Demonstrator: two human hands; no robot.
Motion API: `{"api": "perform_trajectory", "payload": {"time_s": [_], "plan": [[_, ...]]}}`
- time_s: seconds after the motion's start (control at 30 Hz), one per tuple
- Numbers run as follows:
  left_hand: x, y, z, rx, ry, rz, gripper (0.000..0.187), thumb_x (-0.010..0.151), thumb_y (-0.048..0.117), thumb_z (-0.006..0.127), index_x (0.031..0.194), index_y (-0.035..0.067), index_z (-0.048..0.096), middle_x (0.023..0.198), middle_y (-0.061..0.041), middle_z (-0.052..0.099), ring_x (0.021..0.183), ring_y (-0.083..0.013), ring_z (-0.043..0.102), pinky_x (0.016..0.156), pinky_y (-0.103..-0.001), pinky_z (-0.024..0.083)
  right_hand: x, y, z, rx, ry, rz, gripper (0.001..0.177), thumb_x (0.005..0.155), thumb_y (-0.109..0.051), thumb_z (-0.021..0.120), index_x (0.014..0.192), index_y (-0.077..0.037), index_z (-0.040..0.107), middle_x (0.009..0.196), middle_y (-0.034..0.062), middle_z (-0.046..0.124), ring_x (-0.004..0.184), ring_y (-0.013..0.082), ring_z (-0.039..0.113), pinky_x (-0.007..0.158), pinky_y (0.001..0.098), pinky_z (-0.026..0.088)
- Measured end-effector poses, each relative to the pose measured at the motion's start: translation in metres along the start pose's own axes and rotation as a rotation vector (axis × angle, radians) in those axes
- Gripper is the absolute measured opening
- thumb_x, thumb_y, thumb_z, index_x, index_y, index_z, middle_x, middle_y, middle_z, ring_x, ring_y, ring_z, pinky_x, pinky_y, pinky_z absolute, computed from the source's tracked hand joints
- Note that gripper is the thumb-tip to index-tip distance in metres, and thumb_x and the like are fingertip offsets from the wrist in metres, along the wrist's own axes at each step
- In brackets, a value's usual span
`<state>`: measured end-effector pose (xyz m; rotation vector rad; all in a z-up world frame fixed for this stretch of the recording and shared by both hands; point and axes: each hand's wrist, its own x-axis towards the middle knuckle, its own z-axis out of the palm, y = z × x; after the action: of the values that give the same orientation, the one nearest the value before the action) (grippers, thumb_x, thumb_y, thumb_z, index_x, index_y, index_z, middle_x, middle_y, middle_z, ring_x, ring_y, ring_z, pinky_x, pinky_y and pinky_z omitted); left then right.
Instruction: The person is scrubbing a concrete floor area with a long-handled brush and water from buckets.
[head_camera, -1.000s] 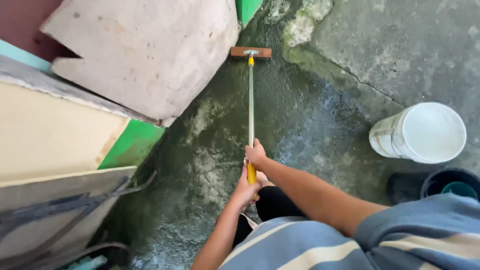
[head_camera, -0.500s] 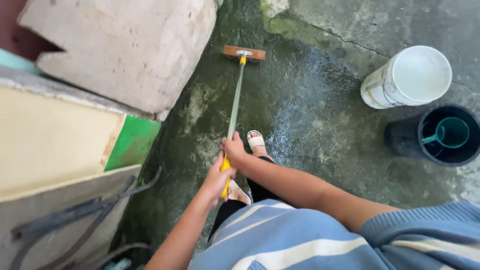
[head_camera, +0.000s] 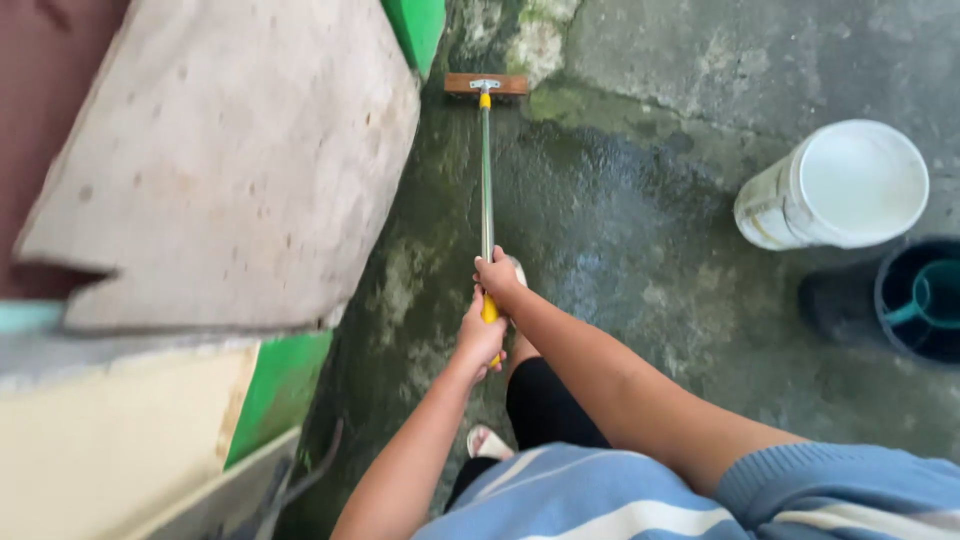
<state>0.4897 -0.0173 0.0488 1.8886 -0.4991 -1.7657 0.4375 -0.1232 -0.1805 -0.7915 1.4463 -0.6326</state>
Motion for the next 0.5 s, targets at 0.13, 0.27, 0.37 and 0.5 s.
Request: {"api": "perform_trajectory", "payload": {"time_s": [0.13,0.27,0.37,0.5], "plan": [[0.082,0.087,0.008,0.018,-0.002,-0.001,0.086,0.095,0.016,0.056,0.163,0.044,0.012,0.081,-0.007,0.063,0.044,-0.0167,0.051,0.035,-0.033,0.04,0.097,-0.071,-0.003,0.105,0.006,0.055,0.024,0.094,-0.019,0.064,0.116,-0.017,0.055,0.078,-0.0005,0.057,0.063,0.012,0.058,0.049,0.0312,0.049],[0.199,0.158,0.02,0.011,0.003,0.203,0.086,0.094,0.016,0.057,0.163,0.043,0.012,0.09,-0.002,0.067,0.053,-0.0125,0.062,0.04,-0.032,0.051,0.247,-0.121,-0.016,0.147,-0.027,0.063,0.022,0.095,-0.019,0.066,0.112,-0.012,0.054,0.075,0.0039,0.055,0.06,0.0166,0.057,0.047,0.0349,0.047],[0.226,0.25,0.028,0.037,-0.046,0.063,0.084,0.098,0.024,0.053,0.162,0.045,0.001,0.083,-0.007,0.062,0.048,-0.019,0.054,0.04,-0.033,0.045,0.358,-0.129,-0.038,0.05,-0.102,-0.064,0.02,0.095,-0.018,0.068,0.104,-0.006,0.055,0.075,0.0073,0.061,0.061,0.0188,0.062,0.051,0.0352,0.052],[0.22,0.253,0.032,0.074,-0.109,0.165,0.07,0.104,0.029,0.051,0.163,0.034,0.013,0.084,-0.009,0.064,0.052,-0.0156,0.06,0.041,-0.031,0.051,0.288,-0.194,-0.044,-0.165,-0.029,-0.089,0.016,0.097,-0.022,0.066,0.101,-0.01,0.056,0.074,0.0055,0.06,0.061,0.0171,0.059,0.051,0.0352,0.052]]}}
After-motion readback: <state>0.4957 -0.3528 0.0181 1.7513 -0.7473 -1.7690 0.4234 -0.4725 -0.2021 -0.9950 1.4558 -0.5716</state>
